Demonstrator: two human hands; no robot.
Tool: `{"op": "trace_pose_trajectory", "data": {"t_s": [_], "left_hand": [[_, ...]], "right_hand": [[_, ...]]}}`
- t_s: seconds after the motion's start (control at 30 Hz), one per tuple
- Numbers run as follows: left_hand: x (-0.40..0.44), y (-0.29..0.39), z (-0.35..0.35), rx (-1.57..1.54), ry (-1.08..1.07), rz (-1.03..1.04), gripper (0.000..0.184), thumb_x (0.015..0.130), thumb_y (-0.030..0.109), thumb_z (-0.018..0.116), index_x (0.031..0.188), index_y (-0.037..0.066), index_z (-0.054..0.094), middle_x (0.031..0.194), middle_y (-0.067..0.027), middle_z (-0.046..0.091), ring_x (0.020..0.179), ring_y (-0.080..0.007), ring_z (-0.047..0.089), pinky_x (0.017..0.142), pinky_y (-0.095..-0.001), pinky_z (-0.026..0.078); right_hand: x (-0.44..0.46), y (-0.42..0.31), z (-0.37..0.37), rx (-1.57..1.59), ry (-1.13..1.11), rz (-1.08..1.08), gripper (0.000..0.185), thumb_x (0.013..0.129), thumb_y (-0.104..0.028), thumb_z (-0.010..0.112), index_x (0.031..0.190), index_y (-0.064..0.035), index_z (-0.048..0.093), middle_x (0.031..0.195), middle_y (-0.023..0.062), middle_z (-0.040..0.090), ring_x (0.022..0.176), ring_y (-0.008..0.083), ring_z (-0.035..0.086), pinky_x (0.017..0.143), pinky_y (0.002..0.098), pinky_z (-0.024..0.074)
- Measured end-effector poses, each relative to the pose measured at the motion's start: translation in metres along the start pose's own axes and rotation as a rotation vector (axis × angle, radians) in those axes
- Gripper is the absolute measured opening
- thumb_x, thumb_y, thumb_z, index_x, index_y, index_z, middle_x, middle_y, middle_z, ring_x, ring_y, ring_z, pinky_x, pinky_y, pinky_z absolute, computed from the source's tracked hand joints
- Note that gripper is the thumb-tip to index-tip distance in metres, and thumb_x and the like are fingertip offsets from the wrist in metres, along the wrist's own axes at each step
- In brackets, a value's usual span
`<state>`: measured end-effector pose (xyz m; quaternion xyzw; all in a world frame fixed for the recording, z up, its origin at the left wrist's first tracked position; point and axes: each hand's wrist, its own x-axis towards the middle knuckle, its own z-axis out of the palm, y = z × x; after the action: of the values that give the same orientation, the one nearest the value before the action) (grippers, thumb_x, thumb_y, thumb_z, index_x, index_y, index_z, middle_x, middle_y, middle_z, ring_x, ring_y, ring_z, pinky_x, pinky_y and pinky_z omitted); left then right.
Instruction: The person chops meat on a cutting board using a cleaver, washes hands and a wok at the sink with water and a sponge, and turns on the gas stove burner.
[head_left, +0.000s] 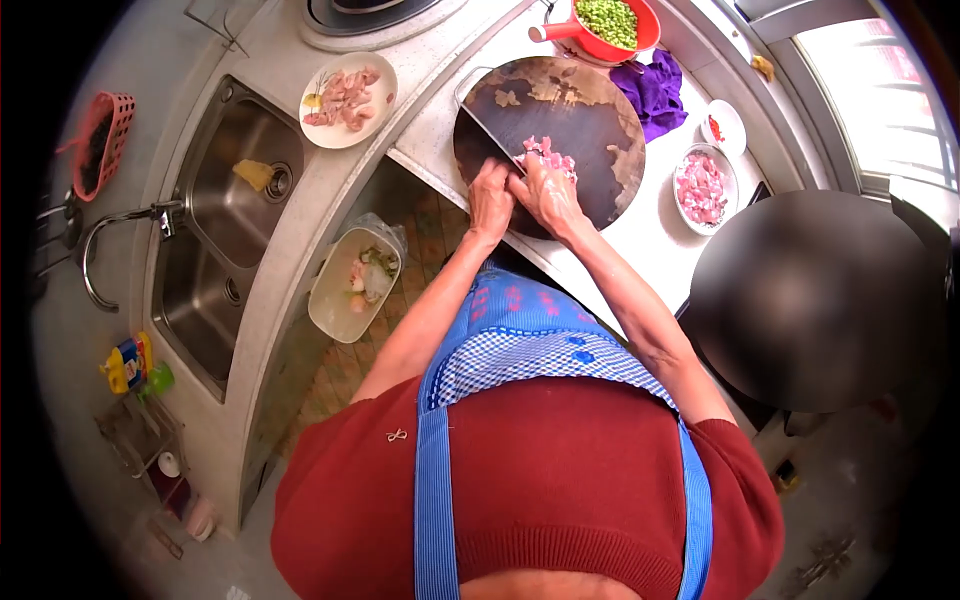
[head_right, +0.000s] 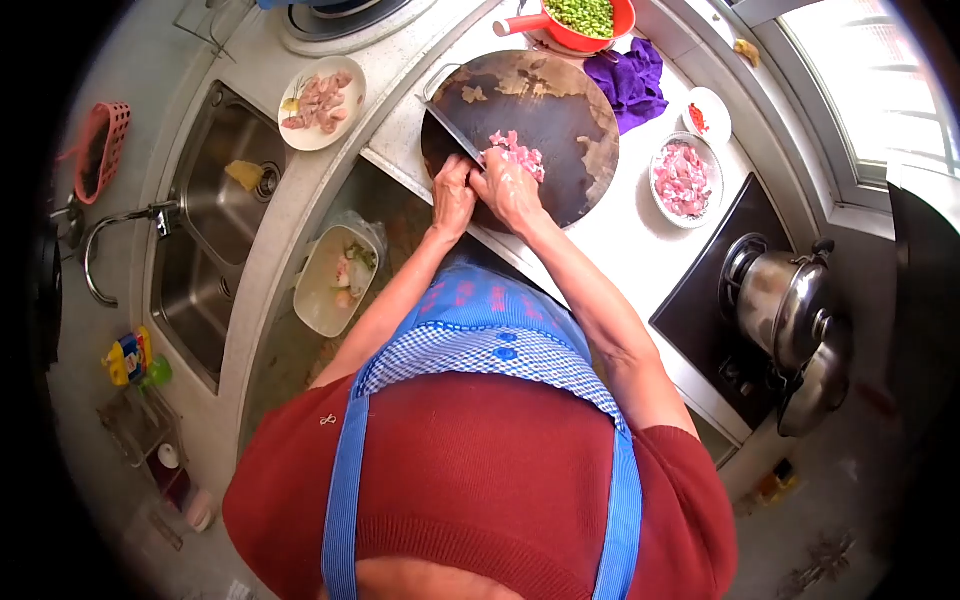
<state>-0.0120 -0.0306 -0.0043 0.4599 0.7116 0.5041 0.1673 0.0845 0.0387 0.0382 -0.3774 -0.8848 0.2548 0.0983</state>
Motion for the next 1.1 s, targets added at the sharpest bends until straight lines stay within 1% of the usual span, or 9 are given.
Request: {"op": "trace_pose_trajectory", "data": {"t_s": [0.1, 0.33, 0.47, 0.6, 0.87, 0.93, 1.0, 1.03, 1.1], "left_hand": [[-0.005, -0.001, 0.0, 0.117, -0.015, -0.029, 0.006, 0.079, 0.007, 0.058, 0.081, 0.002, 0.058, 0.083, -0.0149, 0.052, 0.077, -0.0369, 0.055, 0.065, -0.0449, 0.044], [-0.007, -0.006, 0.005, 0.1, 0.006, -0.072, 0.007, 0.076, 0.007, 0.062, 0.081, 0.004, 0.059, 0.084, -0.0143, 0.053, 0.077, -0.0357, 0.056, 0.067, -0.0441, 0.045], [-0.008, 0.001, 0.0, -0.045, 0.014, -0.108, 0.014, 0.077, 0.006, 0.064, 0.089, 0.0, 0.059, 0.087, -0.0136, 0.053, 0.07, -0.0282, 0.059, 0.065, -0.0386, 0.047], [-0.014, -0.004, -0.008, -0.037, 0.039, -0.096, 0.016, 0.078, 0.008, 0.068, 0.091, -0.002, 0.063, 0.085, -0.0119, 0.056, 0.067, -0.0201, 0.061, 0.059, -0.0321, 0.05], [-0.007, -0.006, -0.009, -0.009, -0.009, -0.103, 0.009, 0.076, 0.01, 0.064, 0.078, 0.002, 0.068, 0.077, -0.0115, 0.061, 0.071, -0.0247, 0.061, 0.065, -0.0336, 0.047], [-0.006, -0.005, -0.008, -0.017, -0.036, -0.099, 0.006, 0.075, 0.009, 0.065, 0.074, 0.003, 0.066, 0.076, -0.0124, 0.06, 0.071, -0.0304, 0.06, 0.064, -0.0387, 0.047], [-0.007, -0.005, -0.009, -0.001, -0.049, -0.111, 0.005, 0.075, 0.009, 0.065, 0.077, 0.004, 0.067, 0.078, -0.0123, 0.06, 0.072, -0.0307, 0.06, 0.064, -0.0388, 0.047], [-0.007, -0.006, -0.01, 0.013, -0.037, -0.077, 0.006, 0.075, 0.009, 0.065, 0.078, 0.004, 0.067, 0.078, -0.0122, 0.06, 0.073, -0.0307, 0.06, 0.065, -0.0387, 0.047], [-0.006, -0.007, -0.005, 0.022, -0.009, -0.044, 0.007, 0.074, 0.009, 0.065, 0.079, 0.004, 0.067, 0.079, -0.0122, 0.06, 0.074, -0.0307, 0.06, 0.065, -0.0386, 0.047]], "right_hand": [[-0.021, 0.013, -0.008, 0.203, -0.062, 0.104, 0.031, 0.084, -0.025, 0.057, 0.101, -0.0001, 0.052, 0.074, 0.0269, 0.061, 0.074, 0.0451, 0.06, 0.065, 0.052, 0.0473], [-0.064, 0.026, -0.027, 0.143, -0.208, 0.204, 0.031, 0.084, -0.026, 0.058, 0.095, 0.0015, 0.05, 0.069, 0.0305, 0.057, 0.075, 0.0482, 0.058, 0.062, 0.052, 0.0452], [-0.074, 0.006, -0.06, 0.299, -0.222, 0.313, 0.033, 0.088, -0.03, 0.058, 0.093, 0.001, 0.049, 0.062, 0.0273, 0.055, 0.067, 0.0454, 0.059, 0.056, 0.0481, 0.0443], [-0.072, -0.008, -0.058, 0.25, -0.152, 0.239, 0.033, 0.089, -0.032, 0.057, 0.096, -0.0015, 0.049, 0.063, 0.024, 0.057, 0.066, 0.0434, 0.06, 0.056, 0.0474, 0.0441], [-0.049, 0.006, -0.029, 0.188, -0.159, 0.251, 0.026, 0.087, -0.025, 0.055, 0.092, 0.0003, 0.05, 0.068, 0.0262, 0.058, 0.07, 0.0473, 0.058, 0.061, 0.0505, 0.0459], [-0.033, 0.011, -0.016, 0.169, -0.098, 0.214, 0.028, 0.086, -0.026, 0.054, 0.093, 0.0012, 0.052, 0.069, 0.0278, 0.058, 0.071, 0.0477, 0.058, 0.062, 0.051, 0.0461], [-0.021, 0.006, -0.014, 0.238, -0.095, 0.213, 0.03, 0.086, -0.027, 0.053, 0.097, 0.0008, 0.053, 0.069, 0.0287, 0.058, 0.07, 0.0472, 0.059, 0.061, 0.051, 0.046], [-0.023, 0.016, -0.011, 0.219, -0.057, 0.043, 0.029, 0.087, -0.028, 0.052, 0.096, 0.0003, 0.053, 0.068, 0.0285, 0.057, 0.069, 0.0471, 0.059, 0.06, 0.0507, 0.0458], [-0.03, 0.014, -0.022, 0.25, -0.057, 0.138, 0.028, 0.087, -0.027, 0.052, 0.096, -0.0002, 0.053, 0.067, 0.0279, 0.057, 0.069, 0.0465, 0.059, 0.059, 0.0504, 0.0458]]}}
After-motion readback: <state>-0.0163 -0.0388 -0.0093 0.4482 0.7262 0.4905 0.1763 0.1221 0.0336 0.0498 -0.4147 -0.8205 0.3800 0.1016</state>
